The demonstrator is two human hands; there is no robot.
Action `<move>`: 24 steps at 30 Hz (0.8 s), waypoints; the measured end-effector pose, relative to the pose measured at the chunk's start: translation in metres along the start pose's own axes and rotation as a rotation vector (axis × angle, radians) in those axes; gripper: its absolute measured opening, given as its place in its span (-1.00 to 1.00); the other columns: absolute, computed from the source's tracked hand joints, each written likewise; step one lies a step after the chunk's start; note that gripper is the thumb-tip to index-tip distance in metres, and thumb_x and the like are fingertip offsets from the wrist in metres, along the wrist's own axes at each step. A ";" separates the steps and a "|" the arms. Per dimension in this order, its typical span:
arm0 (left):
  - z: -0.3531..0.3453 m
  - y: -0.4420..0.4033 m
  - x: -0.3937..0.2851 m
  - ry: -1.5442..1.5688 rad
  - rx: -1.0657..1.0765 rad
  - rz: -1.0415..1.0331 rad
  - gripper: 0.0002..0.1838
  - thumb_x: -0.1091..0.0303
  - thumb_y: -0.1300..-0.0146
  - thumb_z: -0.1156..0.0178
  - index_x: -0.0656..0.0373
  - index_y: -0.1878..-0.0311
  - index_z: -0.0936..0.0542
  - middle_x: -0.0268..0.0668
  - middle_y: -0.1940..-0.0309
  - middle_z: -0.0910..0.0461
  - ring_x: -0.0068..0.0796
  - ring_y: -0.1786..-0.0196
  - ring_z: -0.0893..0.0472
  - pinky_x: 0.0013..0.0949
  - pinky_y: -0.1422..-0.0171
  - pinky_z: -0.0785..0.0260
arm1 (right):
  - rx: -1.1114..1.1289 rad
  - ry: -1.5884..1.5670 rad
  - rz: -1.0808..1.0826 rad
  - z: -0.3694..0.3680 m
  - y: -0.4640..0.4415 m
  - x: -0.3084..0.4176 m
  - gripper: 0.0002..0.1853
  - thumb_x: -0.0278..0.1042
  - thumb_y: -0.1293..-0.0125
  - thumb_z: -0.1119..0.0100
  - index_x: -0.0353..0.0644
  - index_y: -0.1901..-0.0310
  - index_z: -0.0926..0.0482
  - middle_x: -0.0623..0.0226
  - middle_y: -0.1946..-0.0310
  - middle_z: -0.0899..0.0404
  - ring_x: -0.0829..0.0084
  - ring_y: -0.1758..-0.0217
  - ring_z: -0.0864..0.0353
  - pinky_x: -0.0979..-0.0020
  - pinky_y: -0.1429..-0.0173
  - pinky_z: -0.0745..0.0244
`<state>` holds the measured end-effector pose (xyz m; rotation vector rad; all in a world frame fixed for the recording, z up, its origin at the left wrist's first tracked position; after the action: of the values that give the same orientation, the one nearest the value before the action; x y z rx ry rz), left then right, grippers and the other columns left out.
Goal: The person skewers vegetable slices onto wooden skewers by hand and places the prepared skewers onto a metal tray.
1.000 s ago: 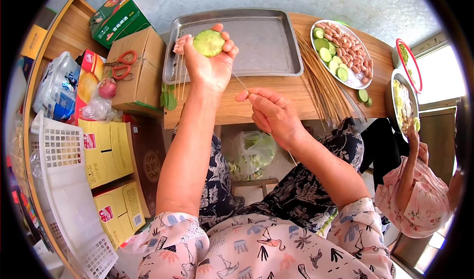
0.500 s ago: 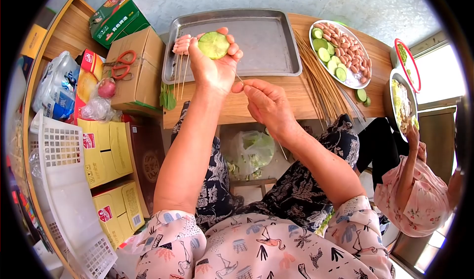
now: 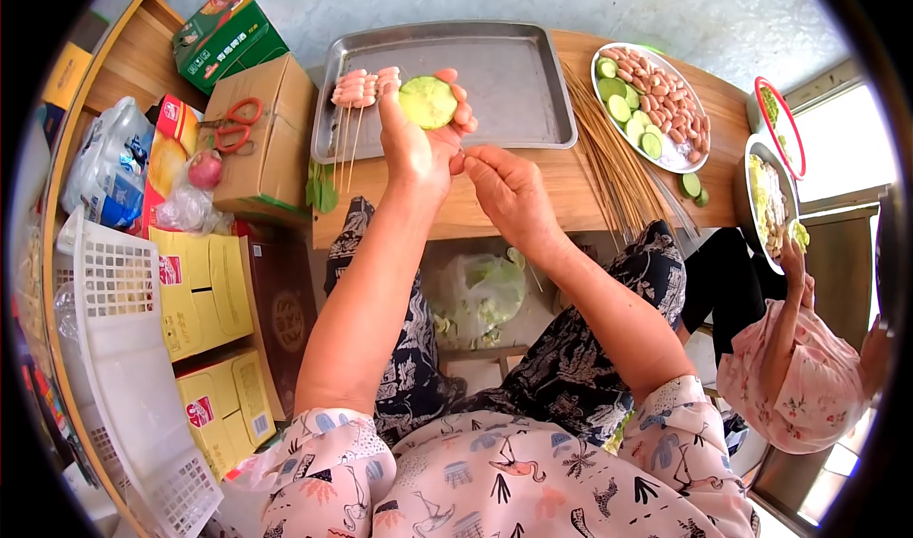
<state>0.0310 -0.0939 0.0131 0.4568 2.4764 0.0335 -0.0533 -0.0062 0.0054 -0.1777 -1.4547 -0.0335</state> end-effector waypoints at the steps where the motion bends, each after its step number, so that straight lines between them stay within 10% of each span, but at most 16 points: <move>1: -0.002 0.000 0.001 -0.004 0.004 0.003 -0.68 0.07 -0.34 0.14 0.15 0.22 -0.39 -0.16 0.33 -0.49 -0.34 0.48 -0.39 -0.31 0.39 -0.28 | -0.004 -0.007 -0.015 0.000 0.001 -0.001 -0.85 -0.39 -0.37 -0.01 -0.23 0.25 -0.58 0.47 0.68 -0.27 0.67 0.59 -0.16 0.51 0.53 -0.16; 24: 0.011 -0.020 -0.010 0.030 0.282 0.128 -0.28 -0.16 -0.40 0.46 0.31 -0.19 -0.37 -0.13 0.17 -0.47 -0.48 0.54 -0.25 -0.46 0.52 -0.11 | 0.200 0.326 -0.121 0.079 -0.019 -0.033 -0.77 -0.28 -0.32 -0.08 -0.29 0.19 -0.56 0.26 0.52 -0.60 0.51 0.51 -0.60 0.44 0.36 -0.51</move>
<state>0.0386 -0.1169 0.0072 0.7383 2.4870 -0.2616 -0.1369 -0.0162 -0.0169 0.0775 -1.1329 -0.0149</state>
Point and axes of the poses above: each hand's wrist, its own y-axis away from the middle knuckle, its own z-axis out of the back of the hand, x = y × z, the point moved 6 cm from there along -y, towards the middle knuckle
